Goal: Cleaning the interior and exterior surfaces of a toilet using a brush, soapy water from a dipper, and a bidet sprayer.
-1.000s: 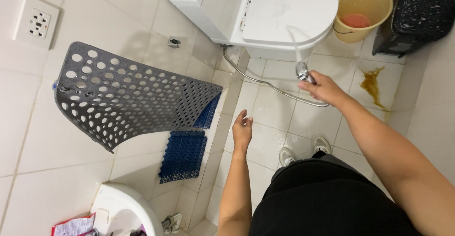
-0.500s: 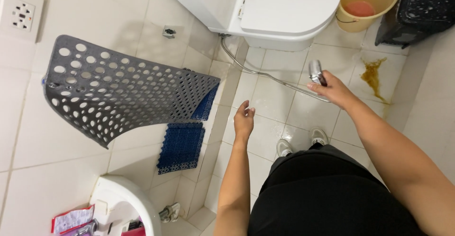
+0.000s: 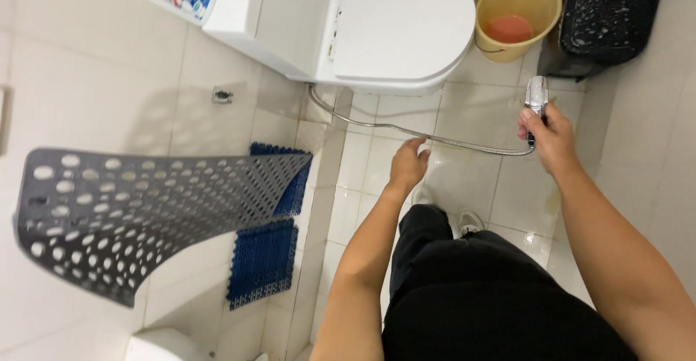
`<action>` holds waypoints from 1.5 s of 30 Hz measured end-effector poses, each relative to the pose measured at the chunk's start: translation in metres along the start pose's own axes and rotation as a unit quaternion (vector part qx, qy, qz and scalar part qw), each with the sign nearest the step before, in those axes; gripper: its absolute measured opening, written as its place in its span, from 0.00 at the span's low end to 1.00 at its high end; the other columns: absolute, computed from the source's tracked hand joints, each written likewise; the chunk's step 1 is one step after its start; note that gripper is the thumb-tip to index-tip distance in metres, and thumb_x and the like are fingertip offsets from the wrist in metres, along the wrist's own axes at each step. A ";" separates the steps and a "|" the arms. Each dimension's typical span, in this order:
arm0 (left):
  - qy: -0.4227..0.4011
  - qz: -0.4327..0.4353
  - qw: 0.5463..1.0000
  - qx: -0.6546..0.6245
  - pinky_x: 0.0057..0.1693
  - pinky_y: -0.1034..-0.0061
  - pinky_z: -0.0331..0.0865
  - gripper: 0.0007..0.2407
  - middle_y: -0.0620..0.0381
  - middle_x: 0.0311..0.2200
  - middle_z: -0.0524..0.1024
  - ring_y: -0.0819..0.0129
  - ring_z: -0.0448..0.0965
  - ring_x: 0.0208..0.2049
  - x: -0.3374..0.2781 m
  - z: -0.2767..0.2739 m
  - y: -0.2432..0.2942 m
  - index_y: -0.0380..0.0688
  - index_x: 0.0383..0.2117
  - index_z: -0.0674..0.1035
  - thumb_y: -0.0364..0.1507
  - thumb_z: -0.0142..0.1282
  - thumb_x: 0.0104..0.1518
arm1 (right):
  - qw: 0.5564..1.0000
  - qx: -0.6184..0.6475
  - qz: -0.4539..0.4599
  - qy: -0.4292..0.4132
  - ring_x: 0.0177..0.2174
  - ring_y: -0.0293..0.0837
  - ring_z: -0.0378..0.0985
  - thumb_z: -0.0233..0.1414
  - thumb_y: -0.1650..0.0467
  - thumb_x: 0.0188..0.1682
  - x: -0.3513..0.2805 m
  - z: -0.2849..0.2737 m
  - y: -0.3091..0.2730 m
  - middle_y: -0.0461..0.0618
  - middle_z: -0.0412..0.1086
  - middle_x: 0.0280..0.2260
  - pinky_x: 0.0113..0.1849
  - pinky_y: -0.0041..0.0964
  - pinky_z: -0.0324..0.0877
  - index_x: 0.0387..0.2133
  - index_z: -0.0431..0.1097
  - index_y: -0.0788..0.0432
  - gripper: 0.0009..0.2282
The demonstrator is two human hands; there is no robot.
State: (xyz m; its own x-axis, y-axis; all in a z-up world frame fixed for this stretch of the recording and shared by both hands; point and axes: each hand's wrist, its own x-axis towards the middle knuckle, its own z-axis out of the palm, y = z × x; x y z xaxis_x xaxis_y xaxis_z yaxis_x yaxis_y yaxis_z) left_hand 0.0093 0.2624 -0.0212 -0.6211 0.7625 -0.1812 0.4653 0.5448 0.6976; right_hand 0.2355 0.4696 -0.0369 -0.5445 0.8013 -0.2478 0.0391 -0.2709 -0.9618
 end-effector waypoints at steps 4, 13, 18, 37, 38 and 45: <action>-0.041 0.038 0.996 0.072 0.57 0.60 0.70 0.15 0.45 0.54 0.76 0.47 0.76 0.53 0.083 0.035 -0.009 0.39 0.50 0.79 0.28 0.58 0.56 | 0.997 -0.065 -0.016 -0.036 0.34 0.38 0.70 0.54 0.66 0.60 0.040 -0.010 -0.004 0.48 0.69 0.32 0.38 0.33 0.67 0.41 0.70 0.65 0.11; -0.114 -0.029 0.993 -0.015 0.53 0.61 0.72 0.15 0.44 0.43 0.80 0.50 0.79 0.46 0.305 0.121 -0.086 0.37 0.47 0.80 0.32 0.62 0.56 | 0.922 -0.280 0.200 -0.178 0.35 0.41 0.74 0.61 0.55 0.38 0.132 0.049 -0.042 0.46 0.73 0.32 0.37 0.35 0.67 0.49 0.74 0.51 0.25; -0.147 -0.262 0.863 -0.405 0.27 0.74 0.68 0.12 0.54 0.23 0.73 0.68 0.70 0.20 0.391 0.128 -0.049 0.35 0.31 0.77 0.35 0.58 0.60 | 0.929 -0.236 0.190 -0.213 0.29 0.40 0.65 0.61 0.55 0.42 0.197 0.070 -0.034 0.46 0.66 0.27 0.32 0.36 0.62 0.39 0.75 0.59 0.21; -0.068 -0.300 0.919 -0.247 0.34 0.68 0.68 0.26 0.53 0.18 0.71 0.64 0.69 0.21 0.551 0.258 -0.035 0.34 0.21 0.77 0.48 0.49 0.67 | 0.936 -0.084 0.233 -0.249 0.29 0.35 0.62 0.65 0.61 0.40 0.346 -0.009 0.055 0.39 0.63 0.27 0.32 0.31 0.63 0.48 0.74 0.61 0.24; -0.071 -0.302 0.918 -0.245 0.34 0.68 0.68 0.26 0.53 0.18 0.71 0.64 0.69 0.21 0.550 0.267 -0.037 0.34 0.21 0.77 0.48 0.49 0.67 | 0.936 -0.082 0.236 -0.247 0.29 0.35 0.62 0.65 0.61 0.40 0.348 -0.016 0.057 0.39 0.63 0.27 0.32 0.31 0.63 0.48 0.74 0.61 0.24; -0.192 0.183 0.833 0.485 0.71 0.49 0.45 0.16 0.54 0.63 0.65 0.54 0.54 0.68 0.514 0.277 -0.013 0.50 0.54 0.79 0.36 0.41 0.65 | 0.945 -0.079 0.255 -0.190 0.32 0.34 0.68 0.63 0.65 0.42 0.349 -0.061 0.091 0.41 0.67 0.31 0.36 0.30 0.66 0.52 0.71 0.62 0.24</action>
State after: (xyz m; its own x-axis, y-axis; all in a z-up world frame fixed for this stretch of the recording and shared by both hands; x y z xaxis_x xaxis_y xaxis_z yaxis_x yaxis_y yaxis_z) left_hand -0.1411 0.7437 -0.3157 -0.1643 0.8934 -0.4181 0.9859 0.1348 -0.0993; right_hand 0.1000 0.7574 -0.2186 -0.6807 0.3304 -0.6538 0.4863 -0.4636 -0.7407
